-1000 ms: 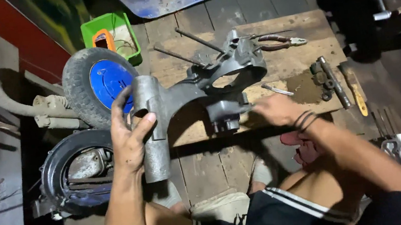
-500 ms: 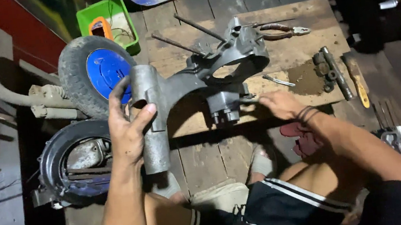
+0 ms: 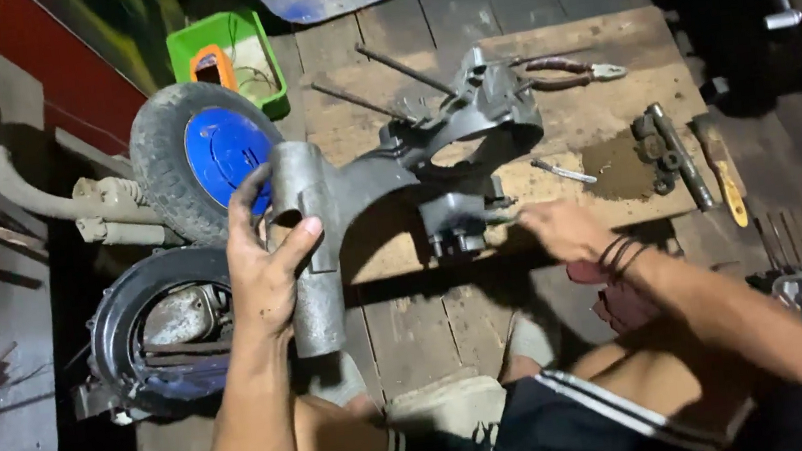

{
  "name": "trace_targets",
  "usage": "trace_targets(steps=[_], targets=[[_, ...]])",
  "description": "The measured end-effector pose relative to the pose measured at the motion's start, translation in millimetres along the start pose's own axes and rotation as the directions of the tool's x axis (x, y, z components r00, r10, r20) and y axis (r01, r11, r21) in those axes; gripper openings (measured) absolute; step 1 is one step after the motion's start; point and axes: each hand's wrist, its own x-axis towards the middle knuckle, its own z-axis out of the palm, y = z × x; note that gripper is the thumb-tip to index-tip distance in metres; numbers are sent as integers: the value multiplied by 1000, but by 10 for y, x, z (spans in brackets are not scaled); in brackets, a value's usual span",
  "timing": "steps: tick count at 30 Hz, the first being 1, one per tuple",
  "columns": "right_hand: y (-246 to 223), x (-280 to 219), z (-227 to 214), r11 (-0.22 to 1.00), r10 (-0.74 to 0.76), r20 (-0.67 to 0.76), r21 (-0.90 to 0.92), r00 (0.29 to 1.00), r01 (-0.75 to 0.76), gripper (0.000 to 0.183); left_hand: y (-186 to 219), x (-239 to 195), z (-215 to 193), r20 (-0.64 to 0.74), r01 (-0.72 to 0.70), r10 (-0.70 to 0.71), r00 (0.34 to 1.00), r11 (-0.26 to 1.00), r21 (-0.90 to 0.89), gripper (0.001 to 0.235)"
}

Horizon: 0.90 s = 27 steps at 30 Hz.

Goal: Cleaning a motorcycle engine casing using a wire brush and a scraper to remove accumulated dirt and grime.

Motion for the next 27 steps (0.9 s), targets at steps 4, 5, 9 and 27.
trace_targets(steps=[4,5,9,27], targets=[[-136,100,-103,993,-98,43,-68,994,100,52,22,-9,12,20,-33,32,999,999,20,83],[-25,163,-164,989,-93,37,-114,995,97,51,53,11,-15,36,-48,47,998,998,29,84],[128,102,-384,976,78,12,-207,997,-74,60,36,-45,-9,9,-50,49,999,998,45,85],[-692,-142,-700,959,63,18,-278,998,-55,62,12,-101,24,14,8,-8,1000,1000,26,88]])
